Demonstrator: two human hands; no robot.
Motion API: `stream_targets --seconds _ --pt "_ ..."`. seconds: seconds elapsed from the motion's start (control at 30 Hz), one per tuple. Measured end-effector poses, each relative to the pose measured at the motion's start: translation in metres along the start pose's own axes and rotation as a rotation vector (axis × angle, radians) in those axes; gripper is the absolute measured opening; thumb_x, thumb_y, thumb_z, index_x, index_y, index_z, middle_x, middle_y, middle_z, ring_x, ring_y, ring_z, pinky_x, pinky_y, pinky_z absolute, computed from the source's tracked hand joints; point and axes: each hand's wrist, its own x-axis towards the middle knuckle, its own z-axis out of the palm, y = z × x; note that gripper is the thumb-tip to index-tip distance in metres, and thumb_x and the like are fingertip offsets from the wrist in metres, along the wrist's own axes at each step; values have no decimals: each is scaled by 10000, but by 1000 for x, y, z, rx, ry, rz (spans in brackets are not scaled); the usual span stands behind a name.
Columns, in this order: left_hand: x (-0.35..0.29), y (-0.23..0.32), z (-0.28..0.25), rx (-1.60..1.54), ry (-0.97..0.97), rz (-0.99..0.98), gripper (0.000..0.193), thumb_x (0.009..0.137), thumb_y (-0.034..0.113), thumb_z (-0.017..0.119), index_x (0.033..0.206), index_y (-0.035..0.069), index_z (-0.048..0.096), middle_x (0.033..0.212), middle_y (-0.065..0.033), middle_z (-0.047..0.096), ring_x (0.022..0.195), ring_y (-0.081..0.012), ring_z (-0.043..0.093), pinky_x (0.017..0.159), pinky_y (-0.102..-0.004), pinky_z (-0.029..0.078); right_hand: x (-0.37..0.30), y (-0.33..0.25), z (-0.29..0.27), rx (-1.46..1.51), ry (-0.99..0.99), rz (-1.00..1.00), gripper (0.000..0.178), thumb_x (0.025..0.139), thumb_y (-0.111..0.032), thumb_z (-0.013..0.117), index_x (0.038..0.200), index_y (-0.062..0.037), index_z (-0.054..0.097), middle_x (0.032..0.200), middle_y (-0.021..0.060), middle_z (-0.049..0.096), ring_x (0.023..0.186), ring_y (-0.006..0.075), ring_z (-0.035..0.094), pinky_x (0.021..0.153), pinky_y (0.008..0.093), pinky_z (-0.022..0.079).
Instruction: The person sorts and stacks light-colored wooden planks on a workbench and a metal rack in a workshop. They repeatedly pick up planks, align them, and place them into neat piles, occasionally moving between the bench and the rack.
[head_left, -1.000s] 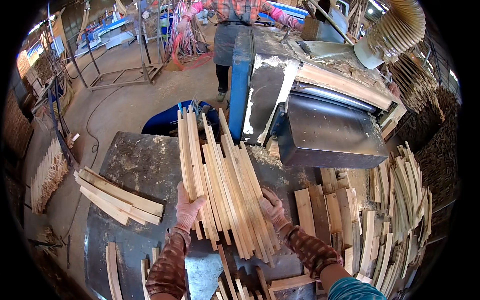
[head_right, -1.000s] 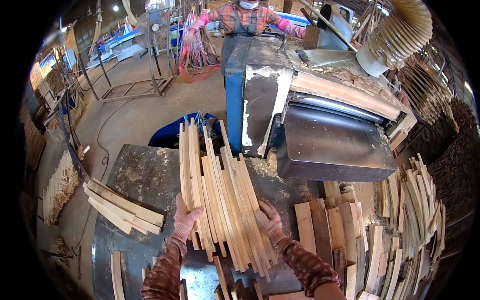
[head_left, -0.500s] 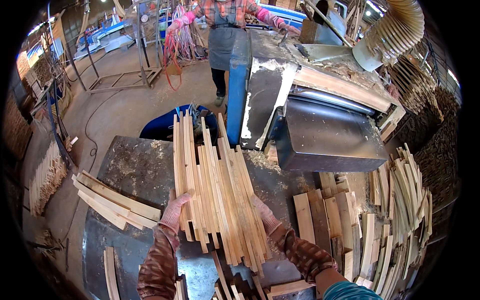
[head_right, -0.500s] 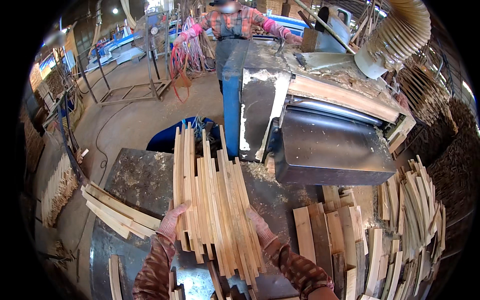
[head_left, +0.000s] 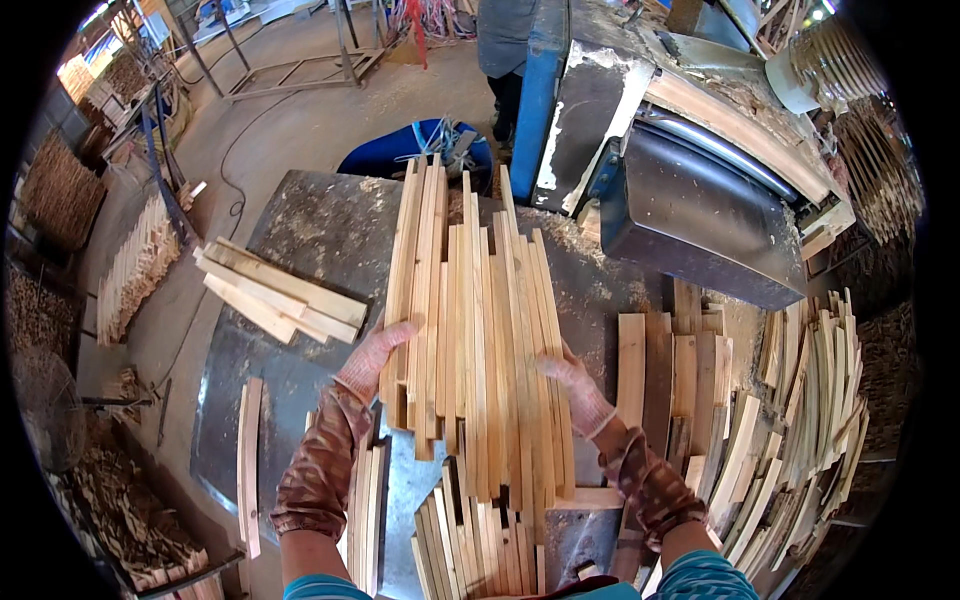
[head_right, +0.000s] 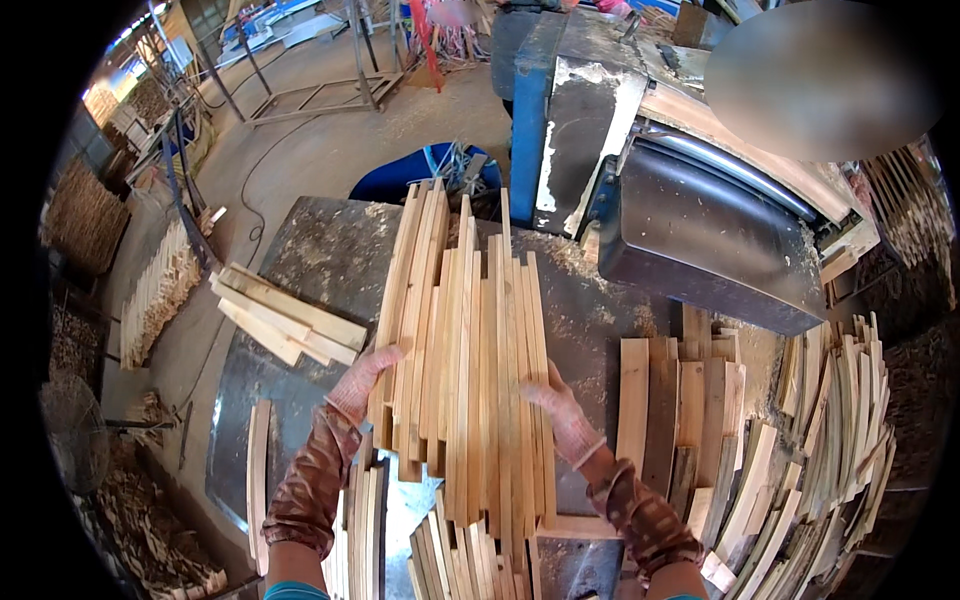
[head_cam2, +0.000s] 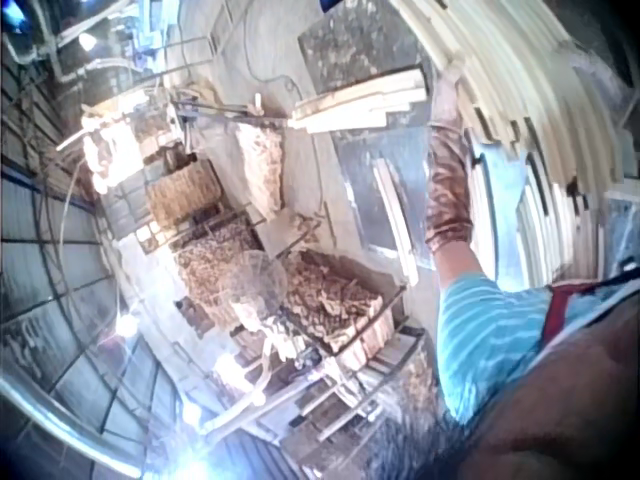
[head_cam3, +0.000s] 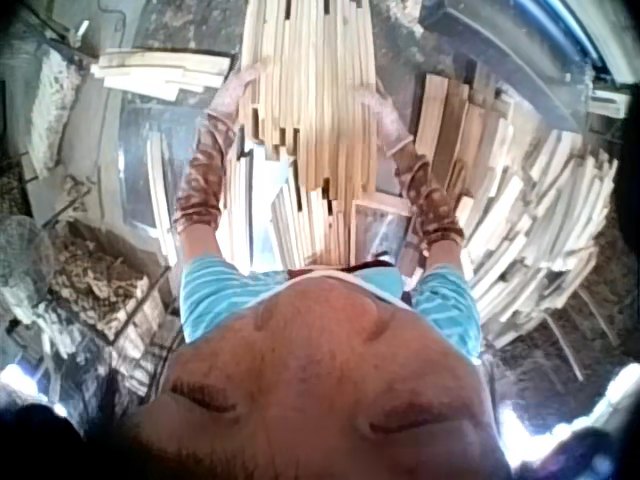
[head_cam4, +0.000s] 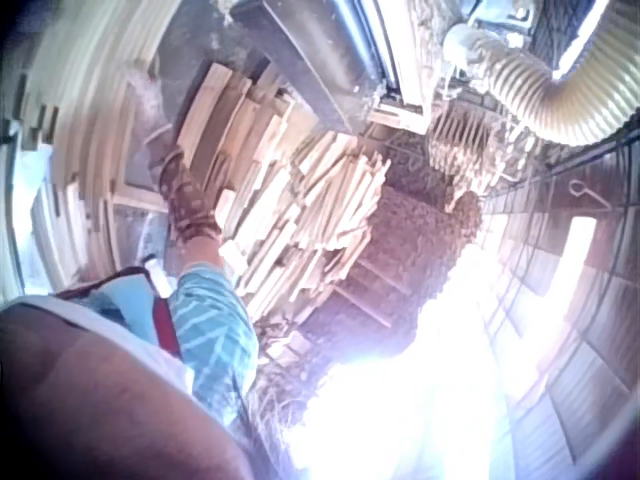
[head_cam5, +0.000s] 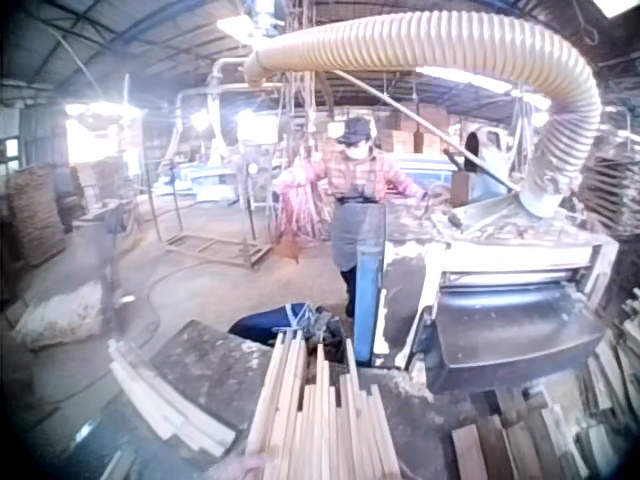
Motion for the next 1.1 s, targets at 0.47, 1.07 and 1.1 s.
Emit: stream_targets --seconds 0.47,1.07,1.1 --pt "-184 -115 16 281 78 115 758 845 478 745 1375 -31 559 1288 -144 641 1162 -254 611 1022 -369 468 -236 67 18 -86 78 -196 1041 864 -183 801 1619 -19 103 1400 101 566 1159 140 587 971 279 488" --pt "-323 -235 390 540 -704 262 846 864 409 724 1509 2 360 1426 -153 505 1248 -280 536 1062 -416 440 -615 34 86 -490 704 -985 1040 741 -263 775 1591 -47 215 1426 247 530 1281 346 558 1066 388 452" --pt "-341 -255 411 567 -777 251 846 865 410 723 1510 2 358 1428 -153 503 1250 -281 534 1062 -418 439 -607 52 78 -565 878 -1202 964 778 -321 801 1556 -8 325 1410 231 555 1270 337 564 1065 397 446"
